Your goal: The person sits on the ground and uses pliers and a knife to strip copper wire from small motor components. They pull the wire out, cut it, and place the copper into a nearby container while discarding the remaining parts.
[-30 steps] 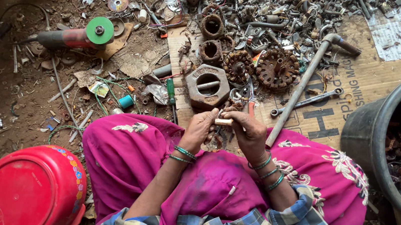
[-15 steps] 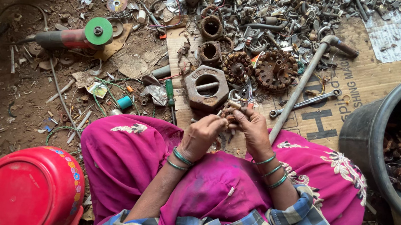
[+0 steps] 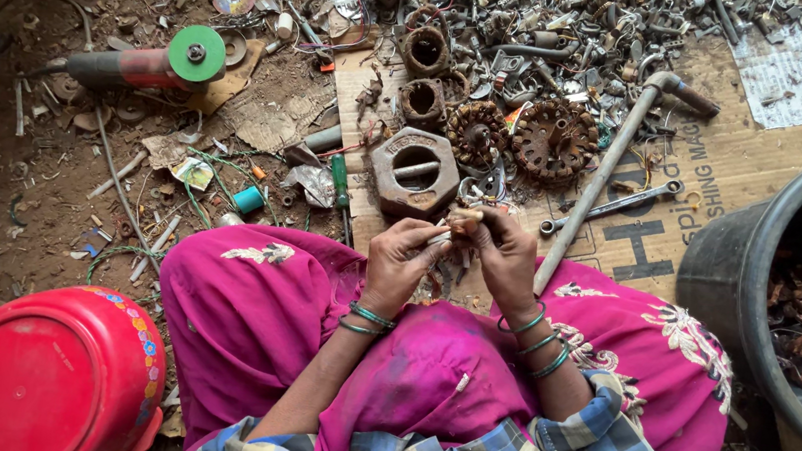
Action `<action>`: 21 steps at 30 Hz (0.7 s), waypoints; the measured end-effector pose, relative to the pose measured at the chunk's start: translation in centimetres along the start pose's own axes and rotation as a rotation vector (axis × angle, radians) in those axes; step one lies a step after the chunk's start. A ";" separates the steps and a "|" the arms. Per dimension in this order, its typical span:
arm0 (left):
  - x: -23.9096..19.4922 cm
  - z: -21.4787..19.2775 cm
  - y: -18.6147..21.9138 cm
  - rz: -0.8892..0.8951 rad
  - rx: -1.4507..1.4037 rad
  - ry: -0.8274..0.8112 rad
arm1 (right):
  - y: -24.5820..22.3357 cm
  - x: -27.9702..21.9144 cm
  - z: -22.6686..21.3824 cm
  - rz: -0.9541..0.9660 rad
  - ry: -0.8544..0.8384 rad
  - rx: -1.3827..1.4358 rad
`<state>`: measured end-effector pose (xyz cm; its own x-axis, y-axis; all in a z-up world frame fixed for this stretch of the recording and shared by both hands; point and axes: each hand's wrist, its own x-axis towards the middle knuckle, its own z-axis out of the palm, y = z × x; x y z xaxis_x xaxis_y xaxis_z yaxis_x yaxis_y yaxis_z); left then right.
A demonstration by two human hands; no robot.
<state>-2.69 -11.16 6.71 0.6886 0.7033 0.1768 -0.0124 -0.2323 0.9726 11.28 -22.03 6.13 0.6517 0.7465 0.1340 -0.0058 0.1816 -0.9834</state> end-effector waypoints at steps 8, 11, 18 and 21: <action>0.2 -1.4 2.1 0.714 0.661 -0.051 | 1.6 0.7 -1.0 0.327 0.023 0.253; 0.2 -1.1 1.9 0.683 0.629 -0.040 | 1.8 0.3 -0.8 0.312 0.056 0.223; 0.7 -0.3 -0.9 -0.016 -0.028 0.022 | 0.5 0.2 0.0 -0.087 0.062 -0.122; 0.7 -0.4 -2.0 0.033 0.005 0.028 | -0.1 0.0 0.6 -0.178 0.065 -0.343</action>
<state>-2.42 -9.92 4.94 0.6671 0.7140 0.2126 -0.0306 -0.2588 0.9654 10.81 -21.64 6.31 0.6661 0.6786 0.3094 0.3585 0.0725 -0.9307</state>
